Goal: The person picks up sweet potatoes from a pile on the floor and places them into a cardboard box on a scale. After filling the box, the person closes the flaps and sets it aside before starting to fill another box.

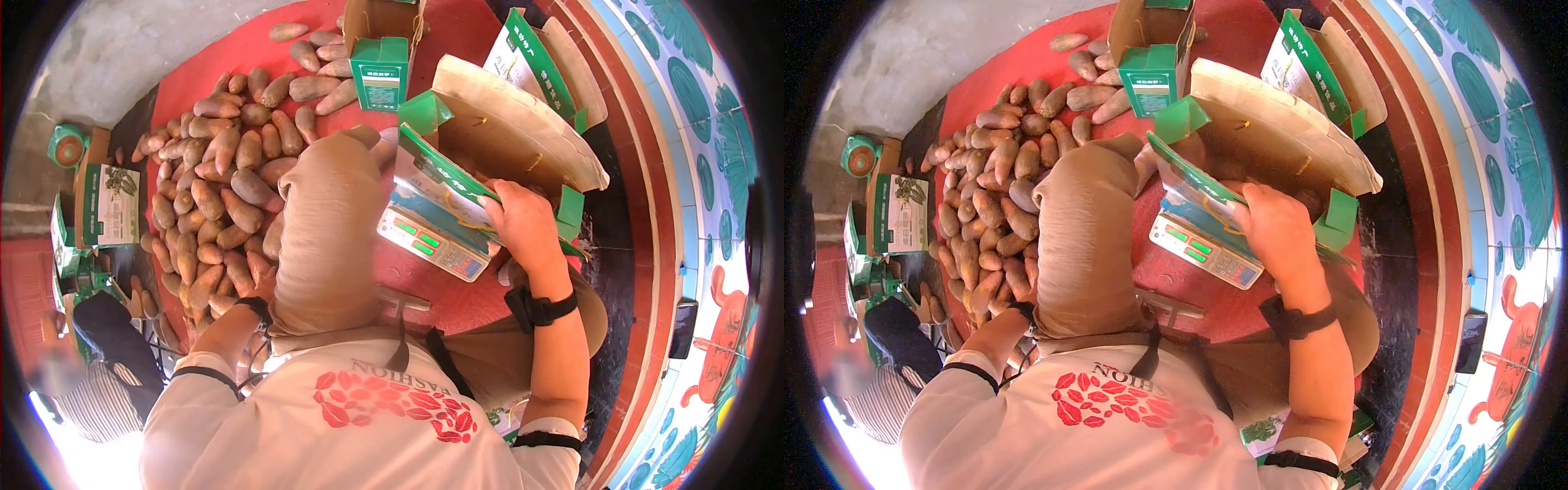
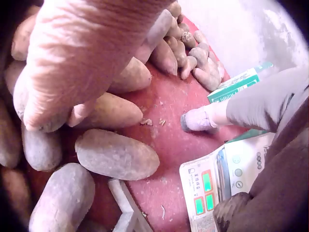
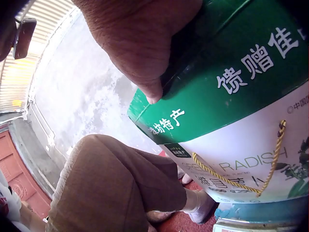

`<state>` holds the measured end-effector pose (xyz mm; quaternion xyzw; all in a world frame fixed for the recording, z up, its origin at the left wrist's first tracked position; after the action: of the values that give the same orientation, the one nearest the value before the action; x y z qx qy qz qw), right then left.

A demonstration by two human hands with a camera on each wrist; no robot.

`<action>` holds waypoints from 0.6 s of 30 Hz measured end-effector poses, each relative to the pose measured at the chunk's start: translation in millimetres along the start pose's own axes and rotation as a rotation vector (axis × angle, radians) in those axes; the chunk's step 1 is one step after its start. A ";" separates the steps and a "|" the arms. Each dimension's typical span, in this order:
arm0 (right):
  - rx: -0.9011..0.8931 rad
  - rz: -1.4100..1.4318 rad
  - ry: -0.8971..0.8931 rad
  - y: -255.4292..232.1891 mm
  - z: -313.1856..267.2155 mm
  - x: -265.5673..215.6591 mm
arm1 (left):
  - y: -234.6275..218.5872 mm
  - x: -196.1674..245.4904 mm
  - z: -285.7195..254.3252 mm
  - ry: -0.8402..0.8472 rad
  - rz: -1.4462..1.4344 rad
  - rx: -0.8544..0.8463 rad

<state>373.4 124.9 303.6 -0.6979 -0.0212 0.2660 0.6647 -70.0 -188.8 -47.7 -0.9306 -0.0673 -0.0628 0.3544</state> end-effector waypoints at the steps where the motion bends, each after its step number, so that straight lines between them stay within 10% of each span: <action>1: 0.003 -0.002 0.001 -0.1 0.1 0.1 | -0.3 1.7 0.9 0.009 0.009 -0.002; 18: -0.010 0.044 0.021 1.7 2.1 2.1 | 3.1 44.7 8.2 0.214 0.335 -0.006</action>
<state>373.8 127.4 301.3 -0.7040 -0.0003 0.2732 0.6555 -25.0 -182.0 -48.4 -0.9177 0.1267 -0.1018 0.3624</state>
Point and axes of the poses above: each hand's wrist, its own z-axis towards the middle knuckle, its own y-axis out of the palm, x = y × z, the point moved 5 cm from there along z, towards the middle knuckle, and after that the axes turned 13 degrees about y, right-handed, at the moved point
